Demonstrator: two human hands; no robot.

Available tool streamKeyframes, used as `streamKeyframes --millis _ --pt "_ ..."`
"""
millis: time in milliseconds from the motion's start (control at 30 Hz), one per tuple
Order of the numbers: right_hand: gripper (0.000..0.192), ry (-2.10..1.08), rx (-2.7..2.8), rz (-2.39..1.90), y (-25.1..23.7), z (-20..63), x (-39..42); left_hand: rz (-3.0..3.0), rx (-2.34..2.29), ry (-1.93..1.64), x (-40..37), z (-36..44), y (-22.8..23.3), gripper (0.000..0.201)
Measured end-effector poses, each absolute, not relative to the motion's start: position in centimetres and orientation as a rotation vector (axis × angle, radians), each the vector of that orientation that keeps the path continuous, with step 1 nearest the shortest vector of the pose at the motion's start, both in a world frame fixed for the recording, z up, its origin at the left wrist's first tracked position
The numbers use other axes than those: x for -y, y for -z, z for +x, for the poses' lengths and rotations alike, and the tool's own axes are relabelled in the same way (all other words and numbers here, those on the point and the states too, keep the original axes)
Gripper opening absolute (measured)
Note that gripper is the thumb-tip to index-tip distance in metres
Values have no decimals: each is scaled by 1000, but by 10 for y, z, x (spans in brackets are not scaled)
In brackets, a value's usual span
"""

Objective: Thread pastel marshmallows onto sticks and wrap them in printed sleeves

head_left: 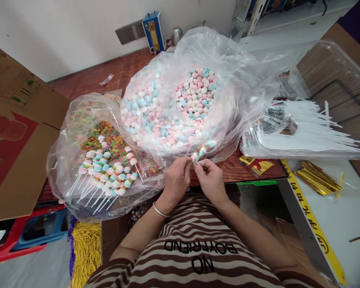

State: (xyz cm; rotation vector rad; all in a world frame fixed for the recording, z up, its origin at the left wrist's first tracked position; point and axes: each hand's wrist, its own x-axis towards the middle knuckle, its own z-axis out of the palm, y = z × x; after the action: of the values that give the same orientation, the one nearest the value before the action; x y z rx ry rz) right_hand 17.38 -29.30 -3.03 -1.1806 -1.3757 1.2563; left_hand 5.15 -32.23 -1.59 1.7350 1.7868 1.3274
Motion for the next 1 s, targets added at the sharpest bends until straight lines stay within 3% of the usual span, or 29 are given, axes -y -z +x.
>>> streamKeyframes --millis 167,467,733,900,1000 --pt "26 -1218 1397 -1198 33 174 294 1182 -1600 -1346 319 49 16 8" --pt "23 -1033 1534 -1208 39 170 290 321 -1062 -1436 308 58 18 40" --pt "19 -1303 1451 -1042 38 174 276 281 -942 -1420 309 57 14 41" --pt "20 -1229 1549 -983 36 178 271 442 -1006 -1393 312 57 15 43" --pt "19 -1126 1650 -991 35 182 271 732 -1145 -1348 316 51 16 33"
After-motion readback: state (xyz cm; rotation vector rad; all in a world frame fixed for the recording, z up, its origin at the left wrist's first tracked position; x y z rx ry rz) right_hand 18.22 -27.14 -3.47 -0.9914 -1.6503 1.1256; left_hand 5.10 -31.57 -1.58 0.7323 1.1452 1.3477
